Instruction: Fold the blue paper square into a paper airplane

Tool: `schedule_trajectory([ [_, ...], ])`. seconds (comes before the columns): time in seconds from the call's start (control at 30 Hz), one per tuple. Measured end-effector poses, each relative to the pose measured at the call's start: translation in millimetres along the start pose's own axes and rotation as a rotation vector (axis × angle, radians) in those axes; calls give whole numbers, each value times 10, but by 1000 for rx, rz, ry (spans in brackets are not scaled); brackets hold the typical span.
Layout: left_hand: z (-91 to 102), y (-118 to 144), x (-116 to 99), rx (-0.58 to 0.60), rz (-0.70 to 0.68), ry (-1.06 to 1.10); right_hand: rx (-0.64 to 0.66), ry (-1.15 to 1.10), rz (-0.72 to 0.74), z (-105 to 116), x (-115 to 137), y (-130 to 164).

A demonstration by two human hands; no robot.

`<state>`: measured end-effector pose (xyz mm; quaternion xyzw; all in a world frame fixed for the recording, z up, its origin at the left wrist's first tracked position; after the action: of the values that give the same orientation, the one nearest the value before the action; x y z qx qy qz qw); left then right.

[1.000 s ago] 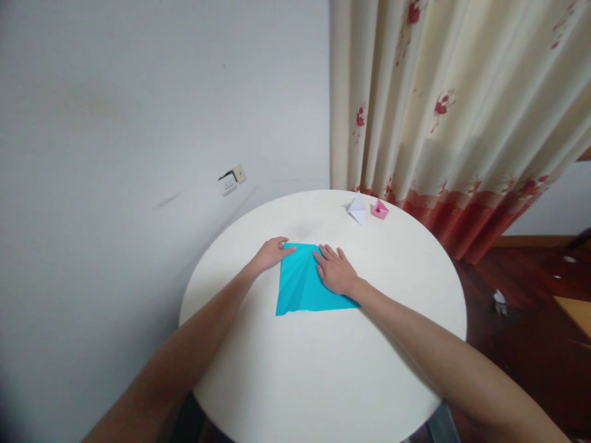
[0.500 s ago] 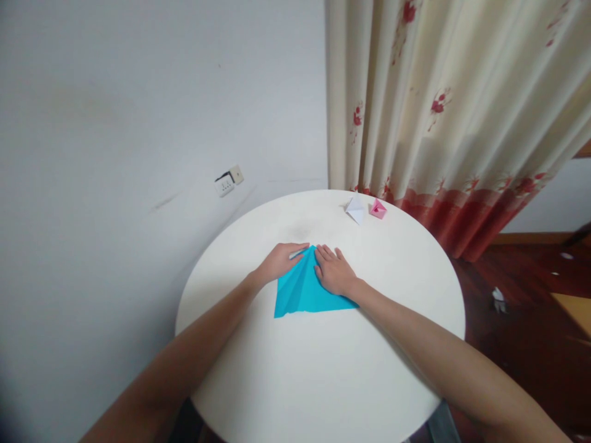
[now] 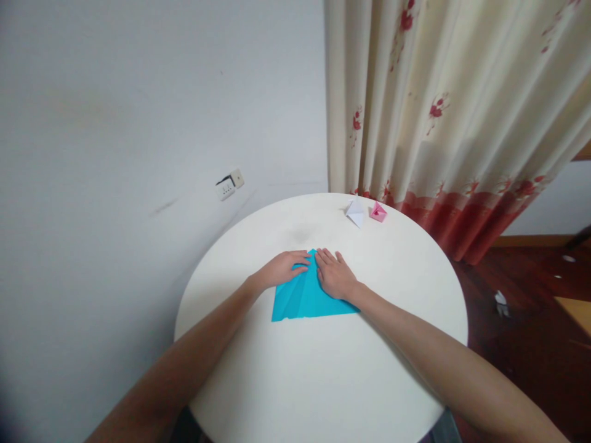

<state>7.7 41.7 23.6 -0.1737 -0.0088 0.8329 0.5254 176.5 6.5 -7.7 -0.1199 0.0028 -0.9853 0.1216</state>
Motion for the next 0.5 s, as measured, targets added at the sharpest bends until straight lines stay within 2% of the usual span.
schedule_trajectory([
  [0.1,-39,22,39,16,-17,22,0,1,-1,-4,-2,-1],
  [0.23,-82,49,82,98,-98,64,-13,5,7,-21,-8,-9],
  [0.5,3,52,41,158,-182,106,3,10,0,-7,-4,-2],
])
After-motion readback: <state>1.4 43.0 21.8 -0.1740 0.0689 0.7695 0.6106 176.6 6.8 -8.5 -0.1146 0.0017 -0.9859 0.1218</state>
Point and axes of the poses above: each hand's wrist, its own y-axis away from the middle knuckle, its own z-axis out of the back of the hand, x = y × z, the point moved 4 cm from there along -y, towards the middle knuckle, and after that the axes turned 15 degrees about -z, right-handed, at the moved point
